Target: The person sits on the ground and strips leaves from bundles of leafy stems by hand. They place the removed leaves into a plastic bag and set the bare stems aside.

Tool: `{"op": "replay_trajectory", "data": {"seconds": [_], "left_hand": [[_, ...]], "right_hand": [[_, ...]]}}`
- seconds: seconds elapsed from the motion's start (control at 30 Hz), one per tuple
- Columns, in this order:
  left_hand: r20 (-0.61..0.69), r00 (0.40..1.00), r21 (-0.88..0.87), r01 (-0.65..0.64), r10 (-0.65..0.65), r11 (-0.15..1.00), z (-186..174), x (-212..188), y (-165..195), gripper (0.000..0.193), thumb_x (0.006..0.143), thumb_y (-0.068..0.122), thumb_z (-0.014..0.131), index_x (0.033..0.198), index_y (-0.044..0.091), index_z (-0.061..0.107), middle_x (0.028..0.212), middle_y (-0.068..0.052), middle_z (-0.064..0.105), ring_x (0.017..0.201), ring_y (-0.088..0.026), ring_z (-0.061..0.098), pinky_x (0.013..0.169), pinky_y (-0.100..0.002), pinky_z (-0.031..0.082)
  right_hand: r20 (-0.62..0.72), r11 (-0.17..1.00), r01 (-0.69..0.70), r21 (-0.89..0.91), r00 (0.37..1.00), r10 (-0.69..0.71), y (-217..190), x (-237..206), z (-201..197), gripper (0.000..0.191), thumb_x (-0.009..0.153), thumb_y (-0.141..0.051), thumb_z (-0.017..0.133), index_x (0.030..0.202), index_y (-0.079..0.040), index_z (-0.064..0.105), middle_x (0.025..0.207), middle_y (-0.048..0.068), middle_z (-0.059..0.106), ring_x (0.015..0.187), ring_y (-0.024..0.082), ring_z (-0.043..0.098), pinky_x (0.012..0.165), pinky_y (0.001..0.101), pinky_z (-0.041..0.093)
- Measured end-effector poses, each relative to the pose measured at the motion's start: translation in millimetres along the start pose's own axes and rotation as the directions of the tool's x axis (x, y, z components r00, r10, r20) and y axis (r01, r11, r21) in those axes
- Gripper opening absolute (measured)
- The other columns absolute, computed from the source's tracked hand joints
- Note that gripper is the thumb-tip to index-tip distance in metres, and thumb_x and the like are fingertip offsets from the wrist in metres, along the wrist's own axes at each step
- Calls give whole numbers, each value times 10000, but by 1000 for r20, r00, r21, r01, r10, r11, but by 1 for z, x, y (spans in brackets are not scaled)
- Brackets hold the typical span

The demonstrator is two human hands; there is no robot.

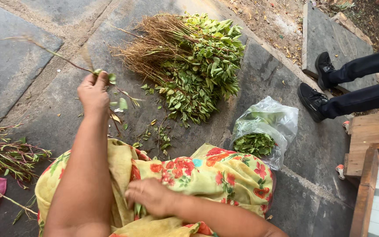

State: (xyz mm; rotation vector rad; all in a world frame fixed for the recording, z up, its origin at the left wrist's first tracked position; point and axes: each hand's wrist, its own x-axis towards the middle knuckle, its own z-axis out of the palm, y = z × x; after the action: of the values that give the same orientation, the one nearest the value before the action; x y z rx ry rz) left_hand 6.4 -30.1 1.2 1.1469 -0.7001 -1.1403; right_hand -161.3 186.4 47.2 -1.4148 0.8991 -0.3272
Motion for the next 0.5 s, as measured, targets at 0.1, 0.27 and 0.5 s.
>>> {"op": "replay_trajectory", "data": {"seconds": [0.1,0.27,0.5], "left_hand": [[74,995,-106,-52,60,993,-3,-3,-9,155,1021,172,702,1043,20,722,911,-16,747,809,-80,654,775,-245,528],[231,969,-188,-40,83,981,16,-28,-31,144,1009,141,737,1063,9,723,952,-23,739,847,-81,644,801,-246,516],[335,942,-212,71,5,975,23,-43,-17,138,980,136,733,1077,38,723,965,-15,746,866,-78,655,790,-238,519]], "right_hand": [[-63,991,18,130,998,-10,-27,-4,-8,273,1145,-257,486,1041,-38,611,940,40,688,921,147,661,870,288,544],[-373,616,153,772,894,246,22,42,-86,297,968,-281,685,1193,-104,609,708,-57,537,506,64,467,384,221,340],[-340,269,289,919,926,165,24,71,-85,320,1012,-345,705,1106,-67,579,699,-33,502,548,92,468,458,231,345]]}}
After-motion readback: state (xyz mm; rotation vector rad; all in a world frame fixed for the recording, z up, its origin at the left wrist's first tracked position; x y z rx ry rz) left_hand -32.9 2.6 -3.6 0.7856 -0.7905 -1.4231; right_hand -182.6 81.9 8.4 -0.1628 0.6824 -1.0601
